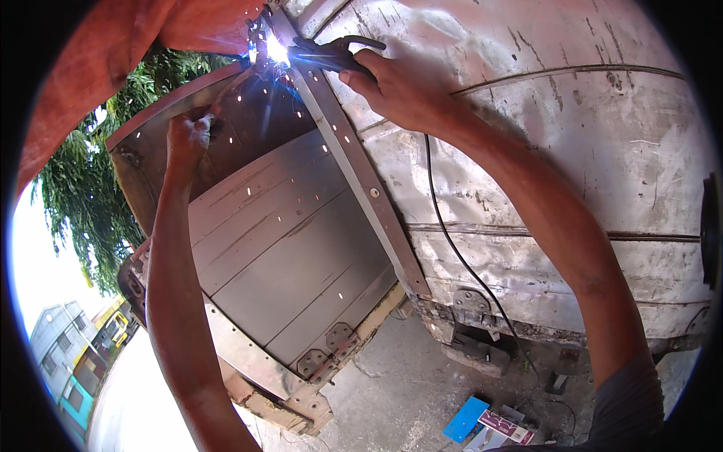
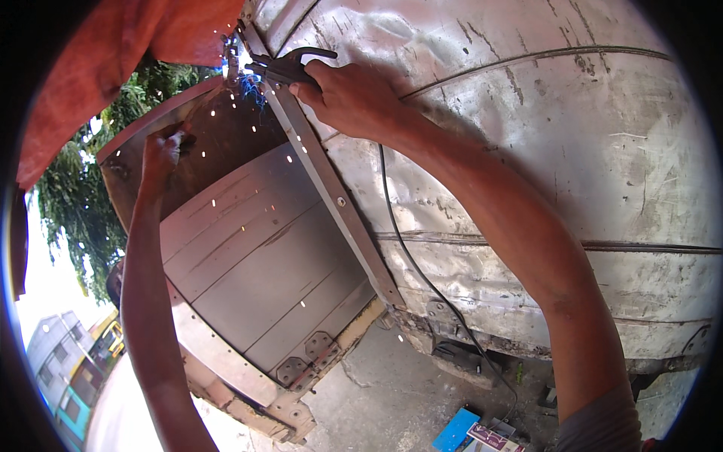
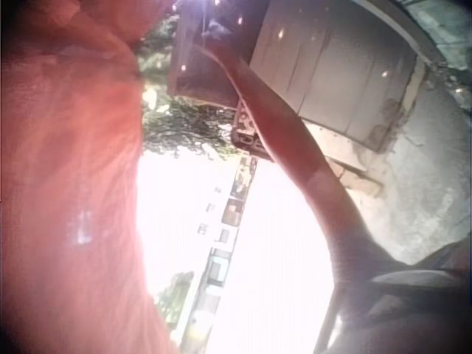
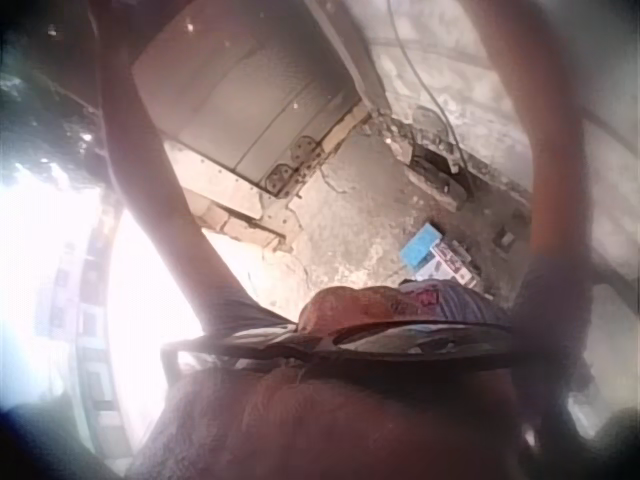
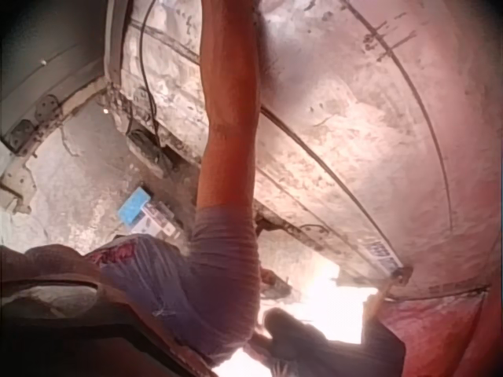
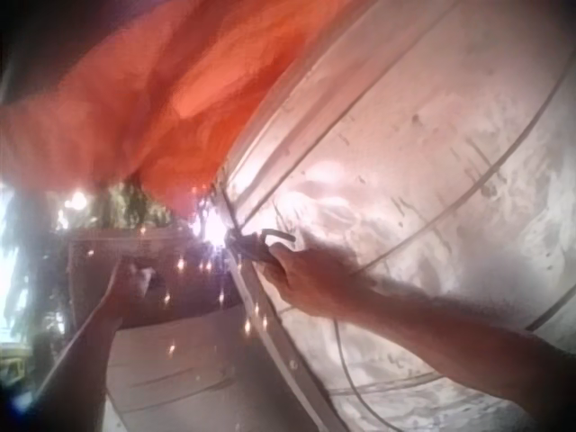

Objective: The person welds a metal frame attached to a large vehicle using a welding torch. They then move a welding machine and a metal bar with a coworker, positioning the bar under the vehicle.

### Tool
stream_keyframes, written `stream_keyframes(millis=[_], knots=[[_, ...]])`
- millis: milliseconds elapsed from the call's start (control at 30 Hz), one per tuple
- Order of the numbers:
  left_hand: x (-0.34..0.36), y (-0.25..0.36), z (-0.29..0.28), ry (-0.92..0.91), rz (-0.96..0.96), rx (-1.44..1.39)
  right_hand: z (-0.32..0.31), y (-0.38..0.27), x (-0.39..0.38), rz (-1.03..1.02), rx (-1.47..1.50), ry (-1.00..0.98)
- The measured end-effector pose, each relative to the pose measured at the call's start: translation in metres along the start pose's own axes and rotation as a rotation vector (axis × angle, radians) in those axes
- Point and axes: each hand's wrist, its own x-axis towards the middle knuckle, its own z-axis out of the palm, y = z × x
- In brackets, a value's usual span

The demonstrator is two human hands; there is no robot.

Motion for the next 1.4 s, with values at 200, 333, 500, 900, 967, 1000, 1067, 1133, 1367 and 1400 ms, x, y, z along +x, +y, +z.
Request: stream_keyframes(millis=[200,333,500,900,967,1000,1067,1133,1367,1400], knots=[[-0.008,0.022,0.003,0.036,-0.175,-0.018,0.001,0.001,0.003,0.007,-0.114,0.015],[-0.004,0.012,0.001,0.031,-0.182,-0.052,0.001,-0.002,0.004,0.073,-0.062,-0.037],[-0.005,0.015,0.002,0.023,-0.186,-0.022,-0.004,-0.003,0.005,0.117,-0.067,-0.067],[-0.004,0.016,0.002,0.004,-0.146,0.042,0.002,0.000,0.007,0.095,-0.075,-0.057],[-0.004,0.016,0.002,-0.004,-0.150,0.039,0.002,0.001,0.007,0.091,-0.073,-0.062],[-0.004,0.016,0.002,-0.002,-0.154,0.033,0.002,0.001,0.007,0.089,-0.071,-0.063],[-0.005,0.019,0.003,0.001,-0.161,0.019,0.003,0.002,0.008,0.109,-0.047,-0.053],[-0.003,0.018,0.004,0.002,-0.169,0.041,0.005,0.004,0.008,0.108,-0.041,-0.034],[0.000,0.018,-0.002,0.023,-0.209,0.053,0.003,0.000,0.012,0.148,0.007,-0.062],[-0.003,0.020,0.004,0.018,-0.216,0.029,0.002,0.002,0.011,0.150,-0.002,-0.062]])
